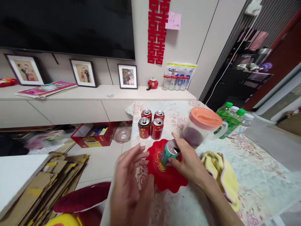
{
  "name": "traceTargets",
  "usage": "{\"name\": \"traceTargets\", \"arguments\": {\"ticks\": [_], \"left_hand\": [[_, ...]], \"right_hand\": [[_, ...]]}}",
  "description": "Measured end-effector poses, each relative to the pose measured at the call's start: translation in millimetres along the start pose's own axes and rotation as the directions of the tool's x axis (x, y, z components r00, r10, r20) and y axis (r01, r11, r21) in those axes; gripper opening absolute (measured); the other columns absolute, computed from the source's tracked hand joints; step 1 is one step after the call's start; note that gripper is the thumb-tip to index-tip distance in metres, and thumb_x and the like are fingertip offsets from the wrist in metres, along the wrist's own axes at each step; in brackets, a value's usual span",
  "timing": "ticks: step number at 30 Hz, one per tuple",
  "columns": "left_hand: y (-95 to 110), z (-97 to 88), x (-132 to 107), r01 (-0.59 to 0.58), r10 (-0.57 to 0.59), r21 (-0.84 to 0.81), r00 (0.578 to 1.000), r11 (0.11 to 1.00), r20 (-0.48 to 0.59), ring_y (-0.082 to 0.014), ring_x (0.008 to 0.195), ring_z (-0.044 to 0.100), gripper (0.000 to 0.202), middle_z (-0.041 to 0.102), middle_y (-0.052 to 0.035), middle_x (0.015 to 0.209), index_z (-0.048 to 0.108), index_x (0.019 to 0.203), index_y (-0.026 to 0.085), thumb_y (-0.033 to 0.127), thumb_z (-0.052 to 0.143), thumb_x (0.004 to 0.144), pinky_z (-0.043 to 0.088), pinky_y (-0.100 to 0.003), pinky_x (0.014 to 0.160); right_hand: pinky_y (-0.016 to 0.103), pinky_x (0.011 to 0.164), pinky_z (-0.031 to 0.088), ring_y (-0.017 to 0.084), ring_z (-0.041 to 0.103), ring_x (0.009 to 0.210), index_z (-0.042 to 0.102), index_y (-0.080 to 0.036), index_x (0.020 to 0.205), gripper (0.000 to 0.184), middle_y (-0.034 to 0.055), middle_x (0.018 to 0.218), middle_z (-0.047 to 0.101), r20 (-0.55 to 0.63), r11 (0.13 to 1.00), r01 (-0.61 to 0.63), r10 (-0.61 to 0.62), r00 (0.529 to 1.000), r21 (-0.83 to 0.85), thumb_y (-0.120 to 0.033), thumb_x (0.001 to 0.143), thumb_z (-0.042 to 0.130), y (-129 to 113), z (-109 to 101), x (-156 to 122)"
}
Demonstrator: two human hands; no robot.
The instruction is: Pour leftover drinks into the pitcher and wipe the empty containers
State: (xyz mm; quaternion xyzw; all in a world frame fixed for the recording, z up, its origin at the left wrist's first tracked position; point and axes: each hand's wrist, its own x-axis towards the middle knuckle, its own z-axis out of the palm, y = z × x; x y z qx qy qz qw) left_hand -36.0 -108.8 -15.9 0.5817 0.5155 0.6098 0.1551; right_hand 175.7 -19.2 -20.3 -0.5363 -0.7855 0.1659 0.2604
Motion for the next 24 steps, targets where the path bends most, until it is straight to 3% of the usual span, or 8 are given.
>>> {"name": "traceTargets", "arguments": {"ticks": [3,8,11,14,16,18,21,24], "left_hand": [[-30.2,32.6,-5.3,-0.081,0.060,0.125,0.985,0.989,0.164,-0.0327,0.135,0.060,0.067,0.058,-0.0159,0.147,0.040,0.155,0.025,0.014,0.056,0.092,0.059,-0.054,0.106],[-65.9,65.0,-30.0,-0.161,0.112,0.205,0.966,0.965,0.235,-0.0368,0.146,0.047,0.081,0.047,-0.0196,0.155,0.021,0.164,0.025,0.005,0.046,0.089,0.050,-0.066,0.112],[-71.0,69.8,-38.5,-0.169,0.113,0.229,0.965,0.959,0.238,-0.0354,0.145,0.047,0.081,0.046,-0.0196,0.156,0.021,0.164,0.024,0.004,0.045,0.089,0.050,-0.063,0.113],[-68.8,68.1,-39.7,-0.200,0.144,0.271,0.966,0.941,0.214,-0.0342,0.141,0.052,0.077,0.051,-0.0193,0.152,0.025,0.163,0.023,0.006,0.048,0.091,0.054,-0.058,0.110],[-64.1,66.3,-39.7,-0.288,0.226,0.289,0.947,0.913,0.228,-0.0319,0.139,0.054,0.074,0.054,-0.0182,0.150,0.031,0.162,0.022,0.006,0.050,0.092,0.056,-0.052,0.108],[-56.6,66.4,-41.9,-0.391,0.326,0.279,0.911,0.877,0.253,-0.0289,0.138,0.056,0.069,0.057,-0.0164,0.148,0.040,0.157,0.020,0.004,0.050,0.091,0.056,-0.046,0.108],[-41.1,72.0,-50.2,-0.436,0.382,0.242,0.893,0.867,0.237,-0.0254,0.134,0.059,0.057,0.064,-0.0131,0.138,0.058,0.142,0.019,-0.001,0.045,0.090,0.053,-0.041,0.109],[-27.3,80.0,-59.9,-0.459,0.414,0.202,0.881,0.865,0.228,-0.0249,0.127,0.063,0.052,0.070,-0.0101,0.127,0.066,0.128,0.020,-0.004,0.046,0.087,0.052,-0.042,0.109]], "right_hand": [[0.063,0.117,0.044,0.038,0.055,0.141,0.038,-0.012,0.162,0.088,0.0220,0.151,0.060,0.048,0.997,0.017,-0.021,0.999,0.077,-0.014,0.077,0.060,0.1,13.1,-8.0],[0.059,0.120,0.042,0.036,0.050,0.147,0.047,-0.010,0.158,0.086,0.0208,0.158,0.056,0.019,0.993,0.057,-0.059,0.998,0.105,-0.010,0.074,0.064,-0.8,22.5,-12.5],[0.051,0.113,0.052,0.033,0.061,0.137,0.064,-0.021,0.144,0.069,0.0130,0.147,0.068,-0.171,0.981,0.102,-0.073,0.982,0.167,-0.017,0.076,0.075,3.3,13.2,-19.7],[0.039,0.089,0.059,0.024,0.074,0.102,0.075,-0.026,0.110,0.018,0.0054,0.108,0.079,-0.529,0.966,0.105,0.038,0.848,0.237,-0.029,0.093,0.069,14.7,-4.1,-29.1],[0.034,0.072,0.056,0.020,0.070,0.082,0.070,-0.025,0.101,0.015,0.0031,0.090,0.074,-0.675,0.965,0.046,0.145,0.723,0.257,-0.032,0.102,0.057,23.3,-15.0,-35.3],[0.032,0.060,0.050,0.019,0.064,0.068,0.068,-0.025,0.098,0.017,0.0012,0.080,0.069,-0.715,0.964,-0.009,0.204,0.669,0.266,-0.034,0.103,0.055,28.7,-21.6,-42.2],[0.038,0.067,0.053,0.022,0.066,0.071,0.074,-0.026,0.090,0.011,0.0028,0.079,0.072,-0.601,0.980,-0.053,0.161,0.783,0.194,-0.034,0.094,0.067,30.9,-20.3,-57.5],[0.067,0.094,0.049,0.042,0.065,0.116,0.077,-0.028,0.101,0.016,0.0122,0.113,0.078,-0.454,0.953,-0.158,0.024,0.891,-0.260,-0.031,0.090,0.065,38.2,-9.3,-79.8]]}}
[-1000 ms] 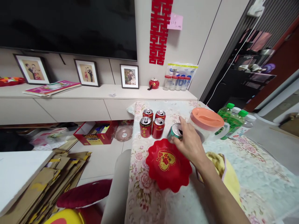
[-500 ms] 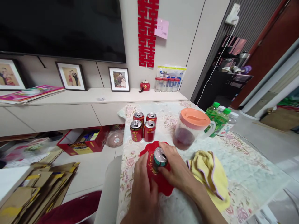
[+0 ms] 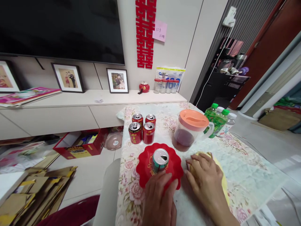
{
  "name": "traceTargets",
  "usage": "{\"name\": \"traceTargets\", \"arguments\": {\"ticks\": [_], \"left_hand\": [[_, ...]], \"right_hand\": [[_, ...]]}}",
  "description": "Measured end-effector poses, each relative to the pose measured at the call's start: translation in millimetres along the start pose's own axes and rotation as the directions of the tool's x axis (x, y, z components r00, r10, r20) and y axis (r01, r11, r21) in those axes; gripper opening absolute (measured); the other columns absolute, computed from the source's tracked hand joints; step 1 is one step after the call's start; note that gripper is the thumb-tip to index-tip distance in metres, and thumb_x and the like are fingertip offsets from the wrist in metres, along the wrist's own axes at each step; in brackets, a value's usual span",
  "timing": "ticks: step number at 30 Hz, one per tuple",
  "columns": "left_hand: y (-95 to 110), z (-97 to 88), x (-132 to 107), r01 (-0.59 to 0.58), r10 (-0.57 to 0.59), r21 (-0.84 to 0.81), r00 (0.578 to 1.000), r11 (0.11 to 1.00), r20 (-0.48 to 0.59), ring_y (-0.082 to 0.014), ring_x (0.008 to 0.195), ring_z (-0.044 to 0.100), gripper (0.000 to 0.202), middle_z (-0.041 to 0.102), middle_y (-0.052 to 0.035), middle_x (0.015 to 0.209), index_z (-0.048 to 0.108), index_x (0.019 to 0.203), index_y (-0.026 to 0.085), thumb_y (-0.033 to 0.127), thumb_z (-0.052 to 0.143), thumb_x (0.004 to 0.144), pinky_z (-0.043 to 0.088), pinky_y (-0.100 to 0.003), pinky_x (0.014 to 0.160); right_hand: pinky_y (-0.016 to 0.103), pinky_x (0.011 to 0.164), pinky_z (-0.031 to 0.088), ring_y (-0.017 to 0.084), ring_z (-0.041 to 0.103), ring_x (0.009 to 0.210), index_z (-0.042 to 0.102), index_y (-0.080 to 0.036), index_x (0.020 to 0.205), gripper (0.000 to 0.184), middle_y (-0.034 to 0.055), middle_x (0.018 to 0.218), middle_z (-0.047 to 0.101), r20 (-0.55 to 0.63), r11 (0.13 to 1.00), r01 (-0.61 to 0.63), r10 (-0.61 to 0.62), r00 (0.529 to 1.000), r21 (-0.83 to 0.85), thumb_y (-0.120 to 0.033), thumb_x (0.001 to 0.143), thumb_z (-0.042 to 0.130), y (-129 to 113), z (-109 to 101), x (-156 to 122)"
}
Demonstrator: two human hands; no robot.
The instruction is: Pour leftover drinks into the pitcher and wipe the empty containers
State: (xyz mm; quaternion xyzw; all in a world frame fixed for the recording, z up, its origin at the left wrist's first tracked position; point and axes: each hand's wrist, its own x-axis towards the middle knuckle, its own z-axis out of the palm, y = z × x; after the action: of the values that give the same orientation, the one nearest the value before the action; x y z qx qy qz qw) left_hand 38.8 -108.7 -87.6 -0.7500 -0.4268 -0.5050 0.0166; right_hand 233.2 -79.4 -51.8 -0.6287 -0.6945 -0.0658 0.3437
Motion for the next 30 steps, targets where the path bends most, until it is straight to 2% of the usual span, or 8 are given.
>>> {"name": "traceTargets", "arguments": {"ticks": [3,8,13,18,20,23,25,30], "left_hand": [[8.8,3.8,-2.5,0.000,0.000,0.010,1.000,1.000,-0.003,-0.0244,0.119,0.067,0.049,0.074,-0.0081,0.119,0.068,0.121,0.022,-0.005,0.046,0.086,0.052,-0.043,0.107],[10.5,13.7,-8.9,-0.067,0.067,-0.018,0.997,0.998,-0.035,-0.0205,0.106,0.072,0.030,0.077,-0.0057,0.104,0.070,0.106,0.020,0.000,0.051,0.095,0.057,-0.035,0.098],[17.5,39.3,-18.3,-0.188,0.151,-0.147,0.962,0.971,-0.226,-0.0145,0.083,0.073,0.023,0.075,-0.0024,0.083,0.068,0.089,0.018,0.012,0.051,0.103,0.060,-0.026,0.079],[18.7,54.9,-26.1,-0.214,0.163,-0.173,0.949,0.961,-0.270,-0.0130,0.073,0.070,0.026,0.072,0.0007,0.076,0.066,0.088,0.021,0.017,0.048,0.106,0.059,-0.027,0.078],[16.5,54.3,-26.0,-0.187,0.139,-0.168,0.955,0.968,-0.263,-0.0137,0.074,0.071,0.027,0.073,0.0006,0.077,0.066,0.088,0.021,0.017,0.047,0.107,0.057,-0.028,0.077],[14.5,52.1,-25.2,-0.165,0.126,-0.145,0.961,0.976,-0.245,-0.0149,0.071,0.069,0.032,0.072,-0.0007,0.075,0.067,0.088,0.021,0.013,0.042,0.106,0.051,-0.029,0.069],[15.3,53.2,-27.4,-0.161,0.126,-0.149,0.968,0.976,-0.219,-0.0142,0.064,0.065,0.033,0.070,0.0003,0.073,0.066,0.086,0.021,0.013,0.041,0.106,0.045,-0.029,0.062],[20.9,60.0,-39.5,-0.200,0.162,-0.228,0.971,0.953,-0.174,-0.0113,0.048,0.050,0.040,0.063,0.0047,0.062,0.060,0.079,0.022,0.020,0.035,0.110,0.033,-0.029,0.050]], "right_hand": [[0.075,0.082,0.051,0.056,0.046,0.134,0.072,-0.024,0.126,0.039,0.0224,0.149,0.059,0.085,0.920,-0.004,0.041,0.996,-0.393,-0.032,0.090,0.061,21.7,2.6,-23.1],[0.052,0.083,0.059,0.035,0.058,0.104,0.068,-0.017,0.130,0.043,0.0207,0.135,0.065,0.045,0.947,0.064,-0.052,0.998,-0.316,-0.013,0.091,0.053,64.3,-14.9,-30.3],[0.055,0.082,0.057,0.037,0.055,0.100,0.072,-0.015,0.124,0.038,0.0226,0.133,0.066,-0.144,0.887,-0.028,-0.044,0.989,-0.462,-0.015,0.092,0.052,79.6,-32.0,-24.6],[0.065,0.070,0.058,0.046,0.062,0.112,0.072,-0.030,0.130,0.041,0.0176,0.143,0.066,0.172,0.878,-0.044,0.142,0.975,-0.476,-0.037,0.092,0.058,78.6,-25.7,-31.8],[0.080,0.077,0.051,0.054,0.057,0.123,0.073,-0.032,0.130,0.045,0.0177,0.147,0.064,0.134,0.884,-0.097,0.176,0.975,-0.457,-0.049,0.090,0.060,72.5,-28.8,-24.4],[0.078,0.106,0.040,0.048,0.053,0.134,0.075,-0.026,0.126,0.046,0.0172,0.141,0.068,-0.084,0.960,-0.272,0.266,0.960,-0.068,-0.052,0.088,0.065,62.8,-32.9,4.3],[0.065,0.115,0.039,0.039,0.058,0.133,0.076,-0.026,0.124,0.052,0.0135,0.137,0.071,-0.133,0.790,-0.397,0.507,0.852,0.468,-0.048,0.077,0.082,62.2,-26.9,28.6],[0.050,0.101,0.053,0.028,0.070,0.115,0.073,-0.019,0.124,0.055,0.0110,0.128,0.075,-0.111,0.528,-0.366,0.670,0.734,0.766,-0.057,0.084,0.076,84.4,14.4,76.1]]}}
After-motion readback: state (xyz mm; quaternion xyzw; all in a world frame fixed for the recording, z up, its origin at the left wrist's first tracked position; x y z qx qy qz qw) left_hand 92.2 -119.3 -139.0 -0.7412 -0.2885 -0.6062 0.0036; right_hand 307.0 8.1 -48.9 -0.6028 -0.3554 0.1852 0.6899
